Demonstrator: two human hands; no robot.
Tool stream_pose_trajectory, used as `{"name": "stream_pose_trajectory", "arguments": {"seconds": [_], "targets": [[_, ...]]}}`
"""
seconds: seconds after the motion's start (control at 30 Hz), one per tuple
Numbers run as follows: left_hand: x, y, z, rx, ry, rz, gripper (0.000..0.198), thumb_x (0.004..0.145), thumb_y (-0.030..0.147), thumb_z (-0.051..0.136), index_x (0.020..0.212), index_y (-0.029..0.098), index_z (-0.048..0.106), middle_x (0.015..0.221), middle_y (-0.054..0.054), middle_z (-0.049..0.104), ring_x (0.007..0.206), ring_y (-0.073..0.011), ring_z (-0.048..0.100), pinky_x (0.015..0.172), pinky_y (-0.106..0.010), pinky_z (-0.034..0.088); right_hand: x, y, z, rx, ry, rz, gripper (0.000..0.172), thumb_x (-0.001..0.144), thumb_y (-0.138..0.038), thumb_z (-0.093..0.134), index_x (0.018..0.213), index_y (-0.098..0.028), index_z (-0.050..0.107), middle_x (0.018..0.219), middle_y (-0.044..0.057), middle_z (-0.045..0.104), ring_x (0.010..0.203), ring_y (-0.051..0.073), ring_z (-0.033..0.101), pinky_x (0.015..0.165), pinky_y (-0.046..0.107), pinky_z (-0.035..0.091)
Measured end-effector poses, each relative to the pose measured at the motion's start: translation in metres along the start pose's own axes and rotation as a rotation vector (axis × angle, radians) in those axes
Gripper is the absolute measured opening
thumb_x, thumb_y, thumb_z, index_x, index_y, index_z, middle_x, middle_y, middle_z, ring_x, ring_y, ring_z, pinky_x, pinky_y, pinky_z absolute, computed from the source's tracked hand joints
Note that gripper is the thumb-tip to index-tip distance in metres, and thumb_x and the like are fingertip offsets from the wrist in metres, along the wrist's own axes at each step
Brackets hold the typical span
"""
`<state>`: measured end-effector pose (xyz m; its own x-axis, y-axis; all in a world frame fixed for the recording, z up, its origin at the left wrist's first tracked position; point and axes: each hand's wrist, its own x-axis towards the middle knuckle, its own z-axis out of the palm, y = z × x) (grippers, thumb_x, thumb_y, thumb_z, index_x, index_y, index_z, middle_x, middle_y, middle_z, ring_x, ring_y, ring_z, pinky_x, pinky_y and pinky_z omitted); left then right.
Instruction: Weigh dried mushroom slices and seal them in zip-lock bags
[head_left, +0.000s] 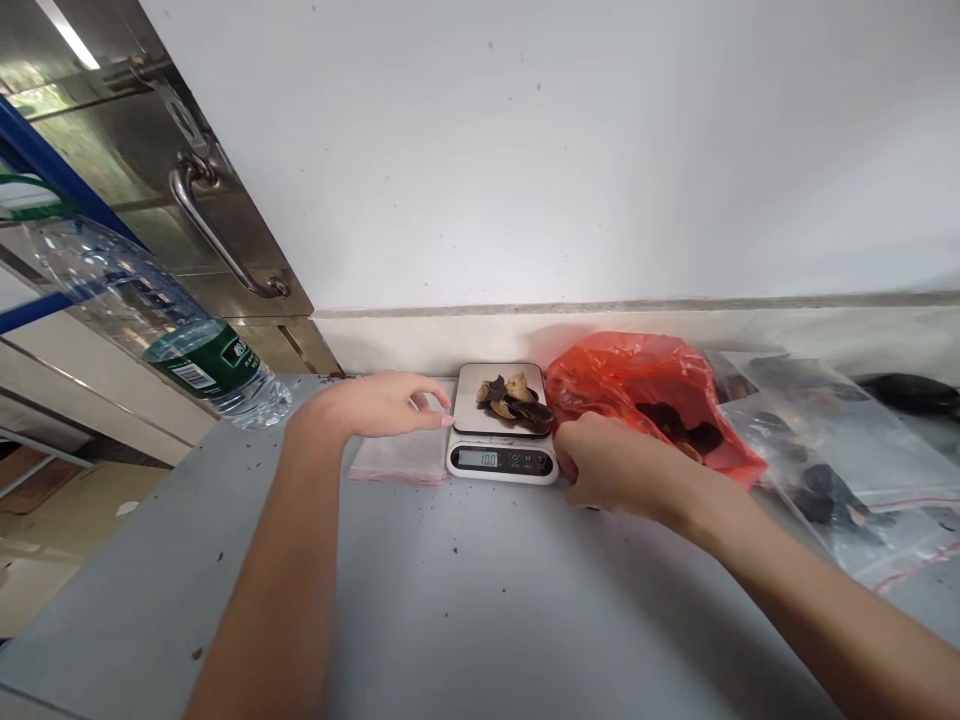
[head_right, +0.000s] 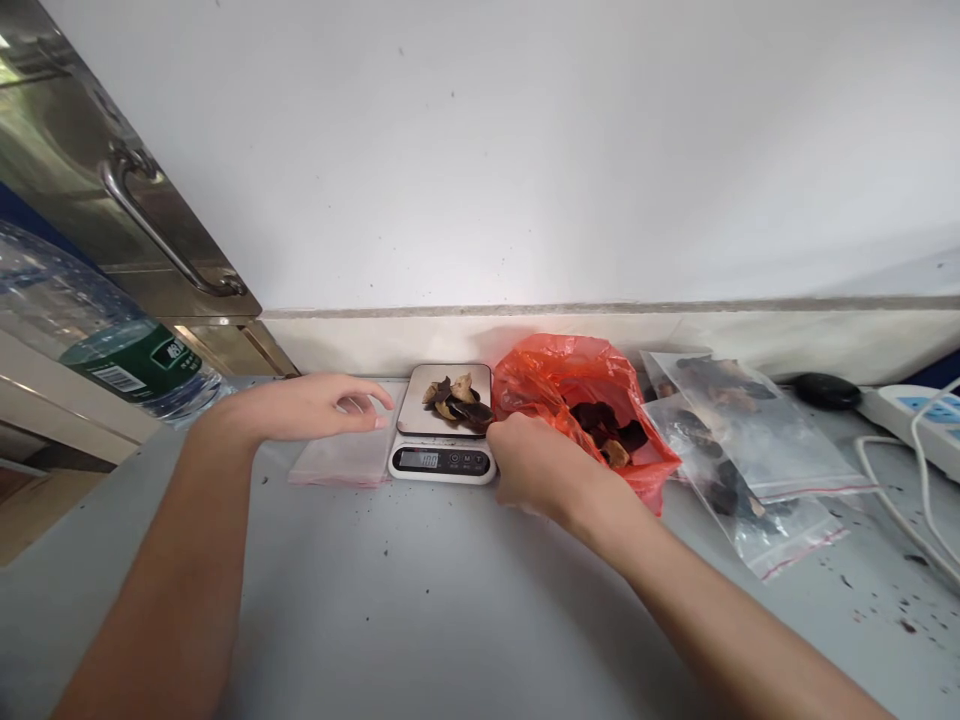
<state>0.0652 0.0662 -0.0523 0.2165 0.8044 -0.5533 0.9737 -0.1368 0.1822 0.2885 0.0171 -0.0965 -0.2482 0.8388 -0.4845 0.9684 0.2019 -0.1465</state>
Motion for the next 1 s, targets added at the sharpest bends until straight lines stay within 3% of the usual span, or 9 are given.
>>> {"name": "stream_pose_trajectory", "arguments": {"seconds": [0.2,0.4,0.63,0.77,0.83,1.0], "targets": [[-0.001,-0.001,0.0,0.001,0.01,0.011,0.055,0.091,0.063,0.048,0.138,0.038,0.063,0.148,0.0,0.065,0.13,-0.0319,0.062,0.102,-0.039,0.051,-0.006,0.011,0.002,0.116,0.037,0.003,0.024,0.069,-0.003,0.058,0.063,-0.022,0.044,0.063,-0.003,0.048,0.055,0.012,0.038,0.052,0.029,0.022],[0.001,-0.002,0.002,0.003,-0.002,0.009,0.057,0.09,0.065,0.049,0.139,0.04,0.061,0.148,0.0,0.065,0.131,-0.0314,0.062,0.106,-0.042,0.05,-0.009,0.005,0.003,0.003,0.055,-0.013,0.032,0.068,0.005,0.054,0.065,-0.022,0.036,0.064,-0.003,0.041,0.059,0.012,0.034,0.054,0.029,0.019],[0.004,-0.001,0.003,0.009,-0.003,0.014,0.059,0.087,0.063,0.053,0.142,0.041,0.059,0.148,0.0,0.065,0.13,-0.0313,0.062,0.107,-0.043,0.049,-0.008,0.011,0.006,0.106,0.107,-0.041,0.028,0.067,0.0,0.059,0.064,-0.022,0.042,0.066,-0.003,0.049,0.062,0.013,0.042,0.054,0.027,0.025],[0.003,0.002,0.003,0.028,0.003,0.019,0.061,0.087,0.064,0.052,0.143,0.039,0.059,0.148,-0.003,0.065,0.129,-0.0317,0.063,0.106,-0.041,0.05,-0.021,0.027,-0.01,0.345,0.145,-0.084,0.015,0.074,-0.008,0.061,0.07,-0.022,0.059,0.07,-0.003,0.062,0.062,0.013,0.052,0.054,0.025,0.035],[0.002,0.002,0.003,0.041,0.004,0.027,0.061,0.087,0.064,0.051,0.141,0.038,0.061,0.147,-0.003,0.067,0.129,-0.0321,0.063,0.105,-0.04,0.051,-0.028,0.039,-0.024,0.369,0.236,-0.06,0.015,0.077,-0.009,0.062,0.076,-0.023,0.067,0.074,-0.003,0.067,0.064,0.014,0.057,0.057,0.025,0.038],[0.001,-0.005,0.002,0.057,-0.043,-0.054,0.067,0.087,0.068,0.052,0.144,0.034,0.058,0.149,-0.005,0.064,0.128,-0.0324,0.064,0.106,-0.041,0.051,-0.035,0.065,-0.048,0.226,0.357,0.185,0.018,0.077,-0.006,0.06,0.071,-0.021,0.067,0.075,0.001,0.068,0.066,0.017,0.057,0.058,0.027,0.04]]}}
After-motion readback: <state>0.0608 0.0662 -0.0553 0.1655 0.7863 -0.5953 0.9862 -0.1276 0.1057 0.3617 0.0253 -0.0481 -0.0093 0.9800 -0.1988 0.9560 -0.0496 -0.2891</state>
